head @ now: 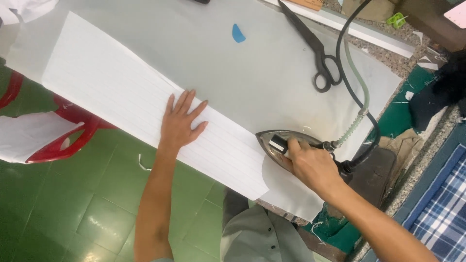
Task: The person cuts a piece of white fabric with scissors, then folds and irons it on a work table. They use a ruler and chalk to mark a line on the fabric before ironing it again. The person repeatedly irons the fabric to smooth out the folds.
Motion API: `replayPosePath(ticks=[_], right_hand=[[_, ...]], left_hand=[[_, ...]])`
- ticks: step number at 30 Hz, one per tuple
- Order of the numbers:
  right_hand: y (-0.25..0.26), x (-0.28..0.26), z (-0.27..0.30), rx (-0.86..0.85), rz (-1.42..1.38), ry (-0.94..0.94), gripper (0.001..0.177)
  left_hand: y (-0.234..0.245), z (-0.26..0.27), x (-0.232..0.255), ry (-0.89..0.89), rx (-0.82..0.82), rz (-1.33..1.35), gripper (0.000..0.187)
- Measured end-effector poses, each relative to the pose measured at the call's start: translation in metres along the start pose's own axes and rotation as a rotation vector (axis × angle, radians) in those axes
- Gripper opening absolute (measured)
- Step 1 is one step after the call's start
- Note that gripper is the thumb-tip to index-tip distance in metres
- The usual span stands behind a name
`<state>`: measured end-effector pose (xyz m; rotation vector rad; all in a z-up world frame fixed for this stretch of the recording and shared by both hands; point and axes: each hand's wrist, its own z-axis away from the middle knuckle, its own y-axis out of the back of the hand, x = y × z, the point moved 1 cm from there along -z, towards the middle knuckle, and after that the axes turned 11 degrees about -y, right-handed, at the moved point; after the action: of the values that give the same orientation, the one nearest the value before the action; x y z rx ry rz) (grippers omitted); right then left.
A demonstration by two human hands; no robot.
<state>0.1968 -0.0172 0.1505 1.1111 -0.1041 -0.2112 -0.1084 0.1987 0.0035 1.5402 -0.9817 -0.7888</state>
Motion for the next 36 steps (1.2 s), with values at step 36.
replayPosePath(ticks=[36], right_hand=[[0.054, -0.104, -0.094, -0.101, -0.324, -0.027, 0.055]], left_hand=[[-0.024, 0.009, -0.089, -0.113, -0.037, -0.036, 0.060]])
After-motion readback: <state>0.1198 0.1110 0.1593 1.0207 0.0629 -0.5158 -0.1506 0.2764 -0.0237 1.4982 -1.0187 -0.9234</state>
